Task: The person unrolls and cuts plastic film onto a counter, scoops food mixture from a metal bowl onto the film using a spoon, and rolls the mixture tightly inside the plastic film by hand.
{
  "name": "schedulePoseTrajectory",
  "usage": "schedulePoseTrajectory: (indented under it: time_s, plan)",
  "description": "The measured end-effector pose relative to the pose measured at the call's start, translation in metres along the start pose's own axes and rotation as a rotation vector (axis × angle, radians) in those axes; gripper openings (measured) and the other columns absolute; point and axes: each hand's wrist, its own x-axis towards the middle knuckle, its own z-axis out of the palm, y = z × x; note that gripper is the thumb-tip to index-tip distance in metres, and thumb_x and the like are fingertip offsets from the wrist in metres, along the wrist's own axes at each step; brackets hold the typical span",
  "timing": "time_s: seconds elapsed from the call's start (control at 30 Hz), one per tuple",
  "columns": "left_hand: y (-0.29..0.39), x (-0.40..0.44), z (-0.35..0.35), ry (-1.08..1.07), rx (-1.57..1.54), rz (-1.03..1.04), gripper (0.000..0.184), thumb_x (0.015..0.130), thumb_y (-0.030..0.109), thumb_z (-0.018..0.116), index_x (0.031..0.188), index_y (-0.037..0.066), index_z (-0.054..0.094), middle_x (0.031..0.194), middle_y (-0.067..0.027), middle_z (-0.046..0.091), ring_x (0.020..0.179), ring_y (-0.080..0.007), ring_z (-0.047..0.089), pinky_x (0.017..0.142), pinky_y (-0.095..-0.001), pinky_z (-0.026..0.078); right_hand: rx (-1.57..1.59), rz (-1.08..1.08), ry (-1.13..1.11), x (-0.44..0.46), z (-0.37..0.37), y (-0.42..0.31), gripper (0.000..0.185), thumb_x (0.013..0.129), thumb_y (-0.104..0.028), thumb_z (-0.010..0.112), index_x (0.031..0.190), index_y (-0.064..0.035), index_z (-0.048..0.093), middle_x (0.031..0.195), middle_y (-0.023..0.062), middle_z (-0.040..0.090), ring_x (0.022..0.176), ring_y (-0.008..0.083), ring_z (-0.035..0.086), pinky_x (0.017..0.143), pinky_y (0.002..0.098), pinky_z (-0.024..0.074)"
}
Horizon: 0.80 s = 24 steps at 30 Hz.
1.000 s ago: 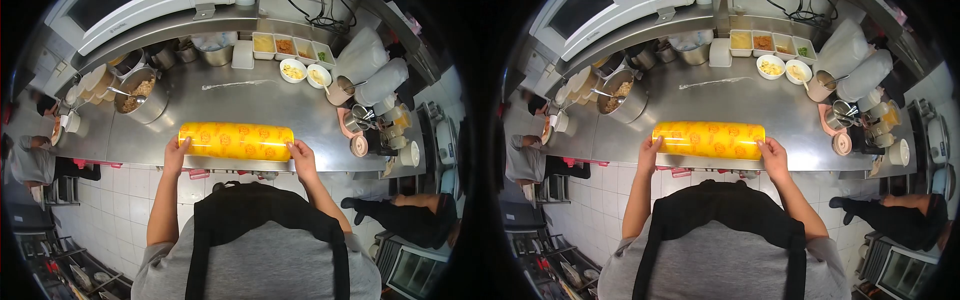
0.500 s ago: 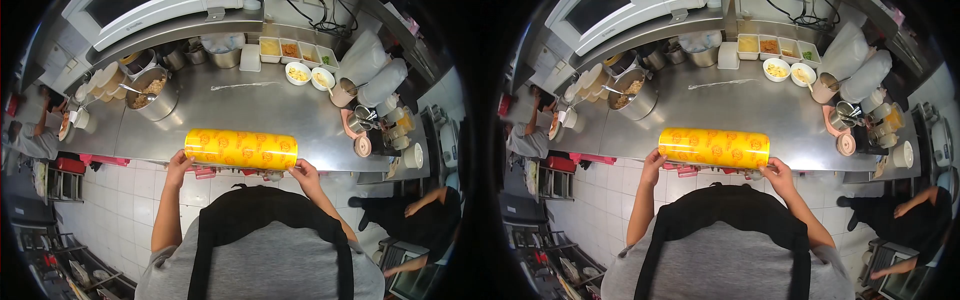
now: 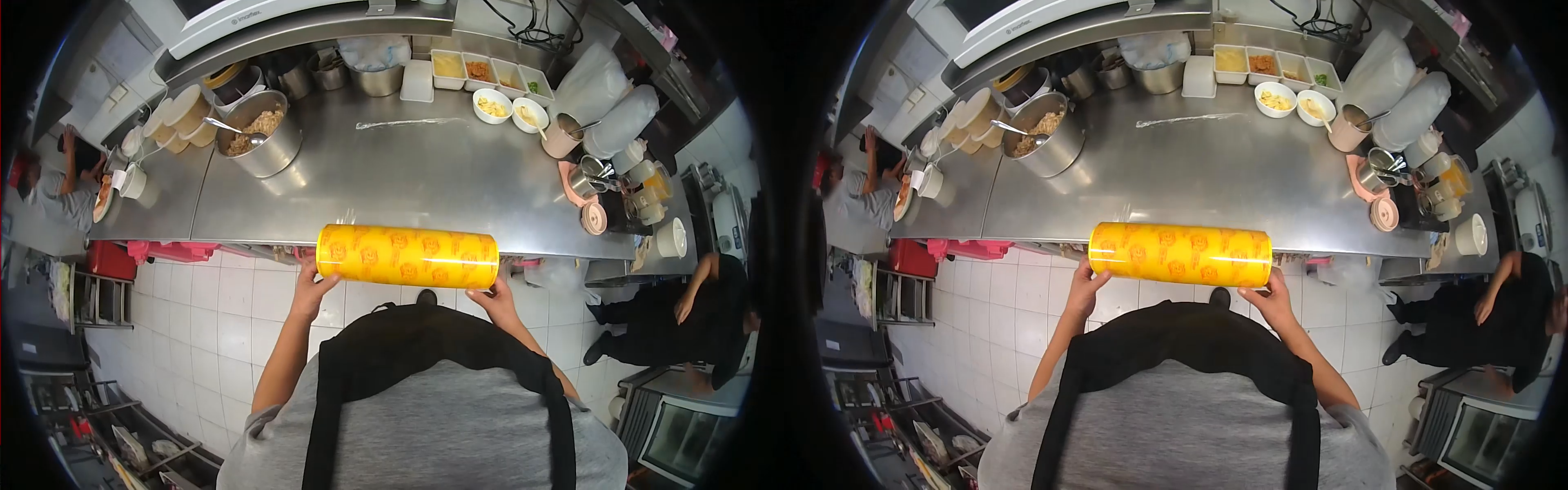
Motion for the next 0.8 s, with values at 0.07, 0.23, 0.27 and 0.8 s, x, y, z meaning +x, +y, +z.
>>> schedulePoseTrajectory:
  time_s: [0.07,0.23,0.27,0.8]
  plan:
    - [-0.003,-0.007,0.001,-0.036,-0.006,-0.007,0.036,0.077,0.016,0.077,0.110,0.005,0.067,0.121,-0.0061,0.051,0.120,-0.0201,0.044,0.103,-0.0355,0.035,0.107,0.041,-0.026,-0.005,0.006,0.014,0.047,0.082,-0.013,0.075,0.122,-0.0018,0.055,0.117,0.0065,0.052,0.106,0.0186,0.059,0.086,0.0325,0.0519]
    - [-0.020,-0.010,0.013,-0.101,-0.286,-0.171,0.034,0.080,0.011,0.075,0.111,0.002,0.065,0.120,-0.0061,0.054,0.114,-0.0175,0.053,0.095,-0.0332,0.044,0.184,0.117,-0.022,-0.008,0.008,0.062,0.054,0.080,-0.012,0.078,0.126,-0.0015,0.051,0.120,0.0062,0.055,0.106,0.0189,0.058,0.090,0.0324,0.0492]
    - [-0.018,-0.008,0.018,-0.095,-0.286,-0.163,0.033,0.081,0.011,0.075,0.111,0.001,0.065,0.118,-0.0060,0.057,0.109,-0.0167,0.056,0.093,-0.0327,0.045,0.205,0.155,-0.014,-0.008,0.008,0.058,0.056,0.079,-0.012,0.078,0.127,-0.0018,0.050,0.119,0.0063,0.056,0.107,0.0192,0.058,0.091,0.0322,0.0486]
    - [0.002,0.012,0.045,0.212,-0.206,-0.365,0.035,0.092,0.028,0.065,0.106,-0.004,0.066,0.095,-0.0083,0.070,0.081,-0.0137,0.066,0.073,-0.0276,0.051,-1.450,0.169,-0.759,0.042,-0.003,-0.085,0.051,0.085,-0.046,0.064,0.106,-0.0002,0.066,0.092,0.0179,0.070,0.082,0.0311,0.068,0.077,0.0411,0.0527]
